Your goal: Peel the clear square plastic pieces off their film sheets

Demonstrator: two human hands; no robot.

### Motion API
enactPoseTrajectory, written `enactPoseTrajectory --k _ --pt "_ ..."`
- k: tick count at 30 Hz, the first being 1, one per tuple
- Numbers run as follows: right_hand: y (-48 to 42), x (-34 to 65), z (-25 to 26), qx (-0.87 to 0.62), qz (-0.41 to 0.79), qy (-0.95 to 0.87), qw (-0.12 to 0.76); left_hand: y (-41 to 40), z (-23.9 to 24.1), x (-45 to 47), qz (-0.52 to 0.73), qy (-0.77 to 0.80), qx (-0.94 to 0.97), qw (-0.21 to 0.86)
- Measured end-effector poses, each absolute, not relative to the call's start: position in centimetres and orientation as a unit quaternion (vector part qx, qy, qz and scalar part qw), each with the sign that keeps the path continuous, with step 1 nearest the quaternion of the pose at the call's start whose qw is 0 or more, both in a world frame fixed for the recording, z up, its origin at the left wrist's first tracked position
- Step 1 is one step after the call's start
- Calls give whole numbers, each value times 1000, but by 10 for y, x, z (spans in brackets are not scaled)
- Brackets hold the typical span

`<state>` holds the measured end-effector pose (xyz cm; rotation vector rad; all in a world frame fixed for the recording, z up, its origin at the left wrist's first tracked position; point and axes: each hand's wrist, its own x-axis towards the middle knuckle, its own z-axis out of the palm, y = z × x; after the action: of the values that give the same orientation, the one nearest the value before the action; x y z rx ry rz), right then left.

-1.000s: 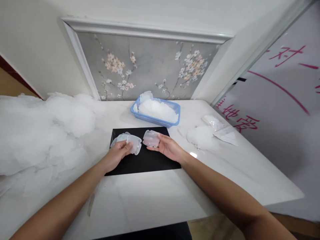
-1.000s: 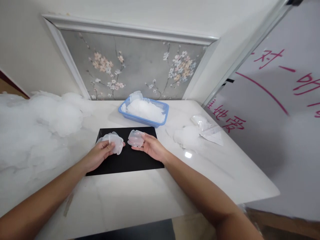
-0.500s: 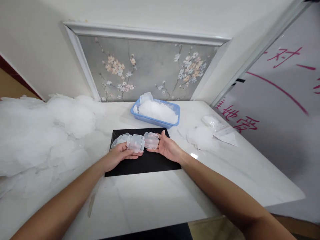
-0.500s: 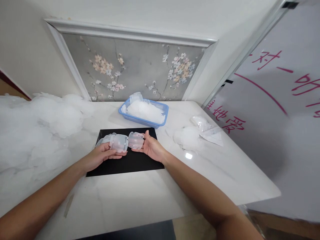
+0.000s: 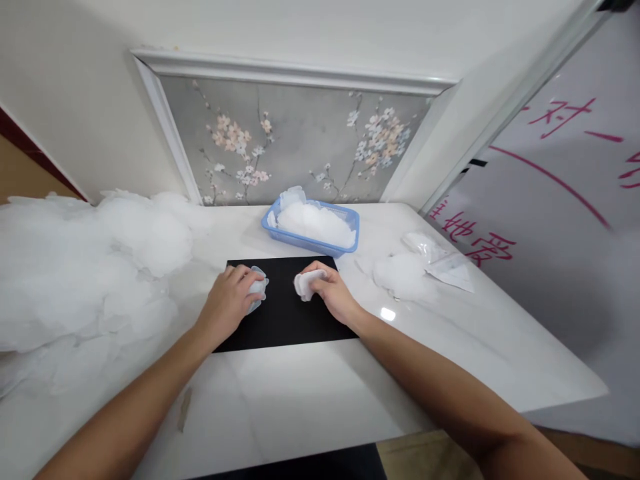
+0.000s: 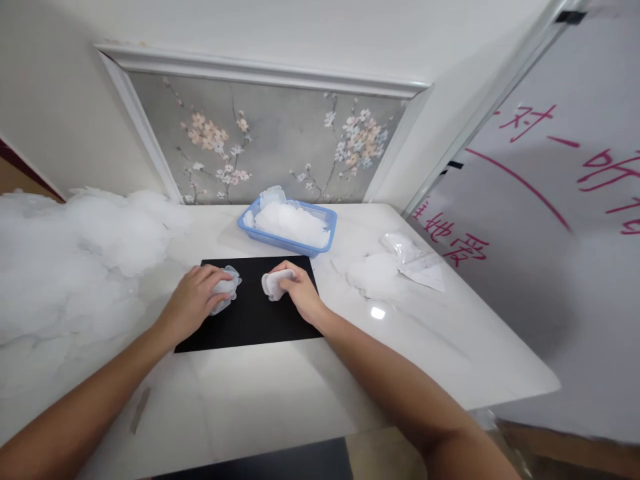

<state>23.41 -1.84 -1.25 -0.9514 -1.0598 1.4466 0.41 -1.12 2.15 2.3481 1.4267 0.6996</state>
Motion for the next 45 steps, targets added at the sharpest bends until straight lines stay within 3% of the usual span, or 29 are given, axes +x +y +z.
enactPoseTrajectory --k 4,7,10,13,16,26,33,38,45 --pt "-20 241 -4 -417 572 -507 491 1 24 -15 174 484 852 101" --pt "-24 236 -2 -461 539 -553 437 -1 30 -11 240 491 830 113" --pt "-28 228 -5 -446 561 -552 427 -11 33 3 326 514 742 280" --pt "-30 222 -8 -385 611 -555 413 -19 26 15 336 511 638 468" --pt "-29 223 -10 -390 614 -558 400 -21 17 20 314 495 621 520" --pt "-25 230 -13 -454 573 -552 401 -20 12 22 312 495 662 469" --pt "-19 241 -13 -488 556 -538 403 0 4 -4 238 478 824 191" --pt "-19 250 -12 -491 560 -534 400 9 0 -21 187 508 817 198" --pt "-23 253 -10 -464 572 -548 398 8 8 -19 234 533 775 247"
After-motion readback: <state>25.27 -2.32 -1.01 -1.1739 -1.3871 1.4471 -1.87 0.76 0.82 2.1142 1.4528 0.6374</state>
